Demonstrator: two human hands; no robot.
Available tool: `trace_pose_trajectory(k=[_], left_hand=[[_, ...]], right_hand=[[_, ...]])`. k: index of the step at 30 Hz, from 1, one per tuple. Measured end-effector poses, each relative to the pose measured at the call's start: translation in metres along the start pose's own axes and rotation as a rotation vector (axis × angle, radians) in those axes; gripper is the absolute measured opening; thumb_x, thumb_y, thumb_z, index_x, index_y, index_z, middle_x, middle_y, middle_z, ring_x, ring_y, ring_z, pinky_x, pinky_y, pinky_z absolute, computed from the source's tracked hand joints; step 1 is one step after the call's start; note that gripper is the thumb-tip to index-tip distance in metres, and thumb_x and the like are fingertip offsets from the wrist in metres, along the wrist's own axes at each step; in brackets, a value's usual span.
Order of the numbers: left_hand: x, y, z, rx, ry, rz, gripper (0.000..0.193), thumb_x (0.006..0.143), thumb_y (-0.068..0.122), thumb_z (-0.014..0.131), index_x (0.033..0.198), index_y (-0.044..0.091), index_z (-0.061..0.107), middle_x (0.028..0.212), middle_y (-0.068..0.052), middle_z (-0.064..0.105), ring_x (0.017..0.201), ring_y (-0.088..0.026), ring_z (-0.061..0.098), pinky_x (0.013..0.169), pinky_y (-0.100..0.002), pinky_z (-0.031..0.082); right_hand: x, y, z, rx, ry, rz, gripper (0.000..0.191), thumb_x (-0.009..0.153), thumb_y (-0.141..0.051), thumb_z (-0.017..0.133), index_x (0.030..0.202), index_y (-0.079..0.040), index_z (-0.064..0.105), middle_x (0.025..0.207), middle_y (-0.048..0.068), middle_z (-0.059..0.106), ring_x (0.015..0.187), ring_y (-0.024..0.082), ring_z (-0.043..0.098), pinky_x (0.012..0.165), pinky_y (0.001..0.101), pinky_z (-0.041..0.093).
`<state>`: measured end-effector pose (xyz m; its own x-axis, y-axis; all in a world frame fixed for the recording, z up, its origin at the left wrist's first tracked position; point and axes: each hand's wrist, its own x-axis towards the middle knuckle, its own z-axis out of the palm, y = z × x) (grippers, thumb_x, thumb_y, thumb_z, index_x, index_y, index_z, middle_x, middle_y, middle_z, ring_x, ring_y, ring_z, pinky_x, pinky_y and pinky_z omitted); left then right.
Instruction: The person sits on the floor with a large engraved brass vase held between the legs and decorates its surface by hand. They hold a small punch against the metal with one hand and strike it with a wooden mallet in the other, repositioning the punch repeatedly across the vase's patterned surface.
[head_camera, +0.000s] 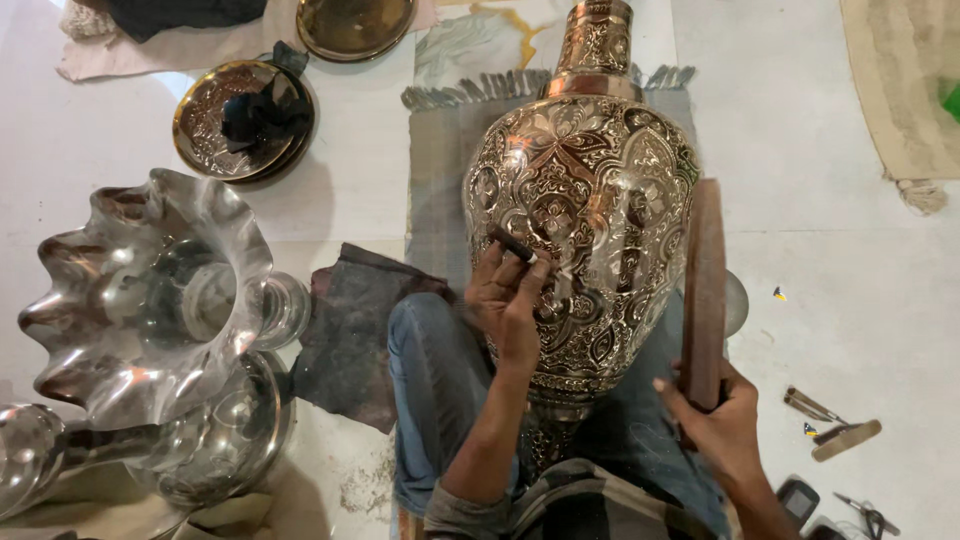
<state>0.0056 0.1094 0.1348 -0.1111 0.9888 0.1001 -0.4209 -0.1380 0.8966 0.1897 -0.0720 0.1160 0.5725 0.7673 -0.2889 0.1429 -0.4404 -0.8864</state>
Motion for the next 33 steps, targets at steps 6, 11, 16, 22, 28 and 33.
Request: trace_pose_trajectory(k=[6, 11, 16, 22, 28, 33], left_hand=[[-0.009, -0.006, 0.019, 0.032, 0.12, 0.018, 0.036, 0.09, -0.009, 0.07, 0.125, -0.003, 0.066, 0.103, -0.011, 0.08, 0.083, -0.013, 0.076, 0.068, -0.027, 0.064], [-0.015, -0.011, 0.03, 0.161, 0.177, 0.202, 0.032, 0.089, -0.014, 0.072, 0.119, -0.006, 0.069, 0.1, -0.01, 0.078, 0.087, -0.013, 0.072, 0.075, -0.026, 0.059], [-0.016, -0.012, 0.037, 0.236, 0.235, 0.315, 0.031, 0.088, -0.012, 0.069, 0.118, -0.006, 0.068, 0.1, -0.008, 0.076, 0.086, -0.012, 0.073, 0.075, -0.025, 0.061], [-0.016, -0.011, 0.038, 0.174, 0.156, 0.369, 0.026, 0.094, -0.013, 0.064, 0.118, -0.005, 0.068, 0.1, -0.01, 0.077, 0.09, -0.015, 0.076, 0.079, -0.028, 0.064], [-0.016, -0.012, 0.037, 0.186, 0.187, 0.323, 0.025, 0.095, -0.011, 0.064, 0.119, -0.003, 0.068, 0.098, -0.012, 0.079, 0.085, -0.015, 0.078, 0.074, -0.027, 0.067], [-0.016, -0.008, 0.035, 0.203, 0.185, 0.243, 0.027, 0.09, -0.008, 0.07, 0.115, -0.002, 0.068, 0.093, -0.01, 0.079, 0.082, -0.011, 0.076, 0.069, -0.023, 0.062]], right_hand=[[0.035, -0.096, -0.019, -0.43, -0.114, -0.261, 0.047, 0.068, -0.02, 0.088, 0.107, 0.001, 0.07, 0.066, 0.008, 0.069, 0.053, 0.014, 0.064, 0.052, 0.0307, 0.052], [0.033, -0.202, -0.023, -0.681, -0.278, -0.421, 0.04, 0.071, -0.025, 0.081, 0.107, -0.012, 0.072, 0.068, 0.01, 0.072, 0.06, 0.025, 0.069, 0.059, 0.0387, 0.053], [0.037, -0.288, -0.005, -1.188, -0.379, -0.46, 0.054, 0.064, -0.019, 0.077, 0.117, -0.021, 0.068, 0.075, 0.009, 0.074, 0.073, 0.033, 0.071, 0.065, 0.0487, 0.053], [0.045, -0.337, 0.018, -1.377, -0.479, -0.757, 0.049, 0.067, -0.02, 0.075, 0.113, -0.012, 0.063, 0.08, 0.01, 0.071, 0.074, 0.033, 0.07, 0.065, 0.0475, 0.053], [0.042, -0.346, 0.036, -1.62, -0.571, -0.971, 0.045, 0.074, -0.03, 0.079, 0.106, -0.006, 0.059, 0.083, 0.01, 0.07, 0.081, 0.031, 0.07, 0.072, 0.0465, 0.056], [0.046, -0.338, 0.053, -1.881, -0.662, -0.68, 0.02, 0.09, -0.024, 0.072, 0.094, -0.005, 0.065, 0.083, 0.008, 0.071, 0.074, 0.022, 0.073, 0.068, 0.0397, 0.061]])
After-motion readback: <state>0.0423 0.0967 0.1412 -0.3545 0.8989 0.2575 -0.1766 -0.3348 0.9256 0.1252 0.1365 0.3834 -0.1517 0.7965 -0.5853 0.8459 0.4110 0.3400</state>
